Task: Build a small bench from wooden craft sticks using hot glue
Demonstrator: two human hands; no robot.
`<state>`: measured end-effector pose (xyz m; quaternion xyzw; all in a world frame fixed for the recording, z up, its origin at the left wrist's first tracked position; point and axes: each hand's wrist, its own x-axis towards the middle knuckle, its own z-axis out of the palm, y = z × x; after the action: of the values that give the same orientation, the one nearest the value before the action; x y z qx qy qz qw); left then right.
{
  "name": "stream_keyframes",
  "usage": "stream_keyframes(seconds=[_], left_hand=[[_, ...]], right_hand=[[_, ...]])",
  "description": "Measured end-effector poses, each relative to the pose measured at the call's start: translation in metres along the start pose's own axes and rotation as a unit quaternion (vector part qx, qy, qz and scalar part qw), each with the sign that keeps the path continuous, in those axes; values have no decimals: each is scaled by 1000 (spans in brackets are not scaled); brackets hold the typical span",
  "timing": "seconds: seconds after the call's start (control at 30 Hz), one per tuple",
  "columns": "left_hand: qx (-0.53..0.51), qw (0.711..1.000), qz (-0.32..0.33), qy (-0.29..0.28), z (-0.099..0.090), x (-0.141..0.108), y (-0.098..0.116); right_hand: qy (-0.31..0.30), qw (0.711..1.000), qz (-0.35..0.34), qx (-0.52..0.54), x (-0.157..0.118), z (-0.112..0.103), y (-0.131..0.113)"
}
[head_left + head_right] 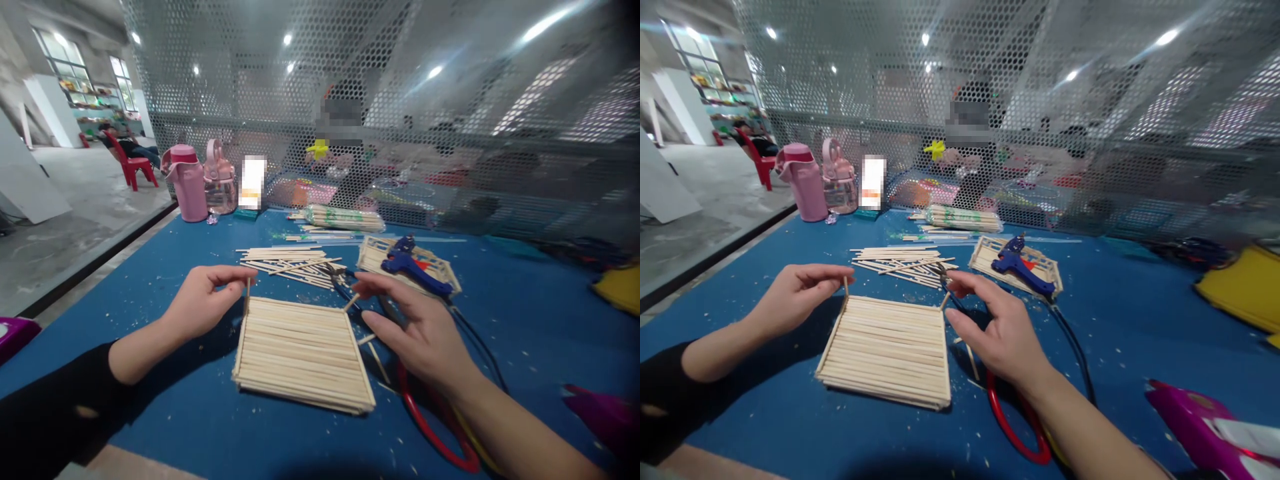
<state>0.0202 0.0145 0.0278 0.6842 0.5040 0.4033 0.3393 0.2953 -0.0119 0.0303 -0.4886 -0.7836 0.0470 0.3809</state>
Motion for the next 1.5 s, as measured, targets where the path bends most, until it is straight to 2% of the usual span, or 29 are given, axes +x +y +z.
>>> stream_keyframes(seconds=[0.17, 0.43, 0.67, 0.8, 1.0, 1.1, 1.2, 1.3, 1.37, 1.43, 1.5], left_hand=[[-11, 1000, -15, 16, 2, 1, -1], [-13, 1000, -27, 7, 2, 1, 1], [-17, 1000, -11, 4, 1, 1, -1], [-61, 998, -5, -7, 3, 1, -3], [-147, 989, -1, 22, 2, 3, -7], [-125, 992, -14, 17, 0, 5, -9], [-56, 998, -31, -15, -3, 8, -12], [-12, 998, -20, -50, -4, 12, -16], [-3, 998, -11, -68, -4, 13, -19], [2, 997, -7, -73, -4, 14, -21], [7, 997, -2, -72, -4, 14, -22]], right_hand=[[9, 1000, -6, -4, 0, -3, 1], [33, 999, -13, -12, 0, -6, 5], [29, 999, -13, -20, -2, -6, 5], [29, 999, -3, -17, -2, -6, 5], [33, 999, 4, -9, -2, -5, 6], [33, 999, 0, -8, -3, -4, 9], [51, 998, -9, -24, -4, -4, 10], [95, 993, -42, -54, -1, -6, -1], [91, 991, -82, -54, 6, -4, -18], [32, 992, -118, -30, 17, 2, -41], [-40, 993, -113, 0, 32, 15, -64]])
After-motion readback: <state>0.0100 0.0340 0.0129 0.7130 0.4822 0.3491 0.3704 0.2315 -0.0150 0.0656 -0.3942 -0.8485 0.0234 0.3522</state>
